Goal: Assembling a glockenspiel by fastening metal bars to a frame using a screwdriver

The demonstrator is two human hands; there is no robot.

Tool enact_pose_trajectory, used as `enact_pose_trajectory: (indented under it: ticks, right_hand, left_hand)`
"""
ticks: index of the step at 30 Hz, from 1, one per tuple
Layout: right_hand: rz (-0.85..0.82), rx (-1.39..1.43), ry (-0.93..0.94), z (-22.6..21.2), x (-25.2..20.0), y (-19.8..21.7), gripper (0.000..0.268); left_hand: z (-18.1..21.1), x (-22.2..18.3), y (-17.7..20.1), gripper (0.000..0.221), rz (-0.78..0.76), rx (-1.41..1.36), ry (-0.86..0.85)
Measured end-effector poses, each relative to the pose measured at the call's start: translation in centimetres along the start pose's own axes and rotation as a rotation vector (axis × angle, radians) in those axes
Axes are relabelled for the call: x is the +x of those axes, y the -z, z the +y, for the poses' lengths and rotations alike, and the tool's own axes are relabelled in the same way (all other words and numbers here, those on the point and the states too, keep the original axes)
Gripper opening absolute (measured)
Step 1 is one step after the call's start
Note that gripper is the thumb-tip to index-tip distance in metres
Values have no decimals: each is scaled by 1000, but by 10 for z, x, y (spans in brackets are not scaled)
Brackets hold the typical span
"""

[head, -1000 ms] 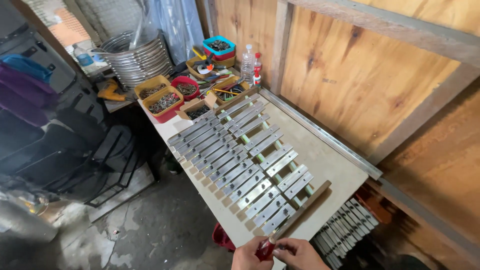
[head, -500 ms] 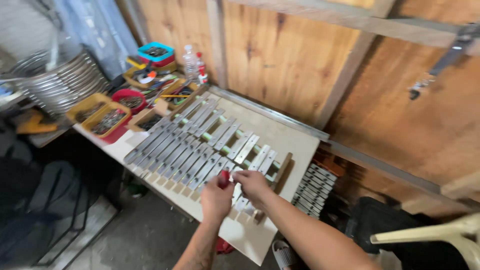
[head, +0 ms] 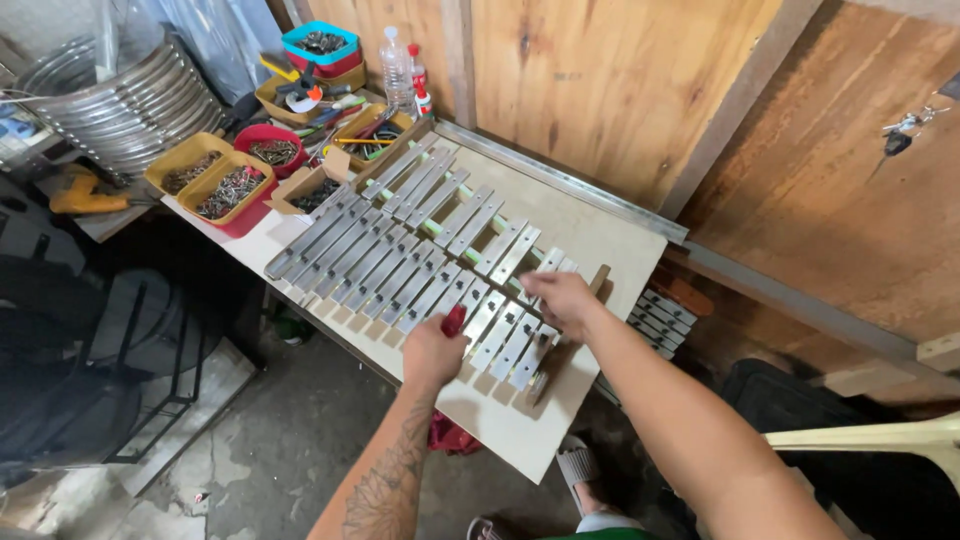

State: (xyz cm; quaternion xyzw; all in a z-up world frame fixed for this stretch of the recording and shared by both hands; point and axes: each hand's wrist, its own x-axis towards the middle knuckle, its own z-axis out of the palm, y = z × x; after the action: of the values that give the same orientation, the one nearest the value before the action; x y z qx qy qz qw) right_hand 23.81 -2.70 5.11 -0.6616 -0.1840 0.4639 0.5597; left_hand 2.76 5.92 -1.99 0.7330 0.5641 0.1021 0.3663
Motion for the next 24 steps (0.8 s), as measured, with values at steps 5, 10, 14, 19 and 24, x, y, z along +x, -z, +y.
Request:
enact_pose_trajectory:
  ticks: [5, 10, 14, 19, 24]
  right_hand:
    - [48, 25, -101, 34, -21, 20, 34]
    - [19, 209, -200, 77, -15, 44, 21]
    - [21, 299, -191, 79, -11, 54, 16]
    - [-35, 529, -216, 78, 9, 69, 20]
    - [-73, 626, -231, 76, 17, 75, 23]
  left_hand:
    - [-6, -6, -38, 29, -76, 190, -34]
    - [53, -23, -24, 36, -148, 179, -6]
    - [64, -13, -39, 44, -169, 232, -33]
    - [93, -27, -31, 37, -193, 353, -58]
    - [87, -18, -45, 36, -188, 352, -29]
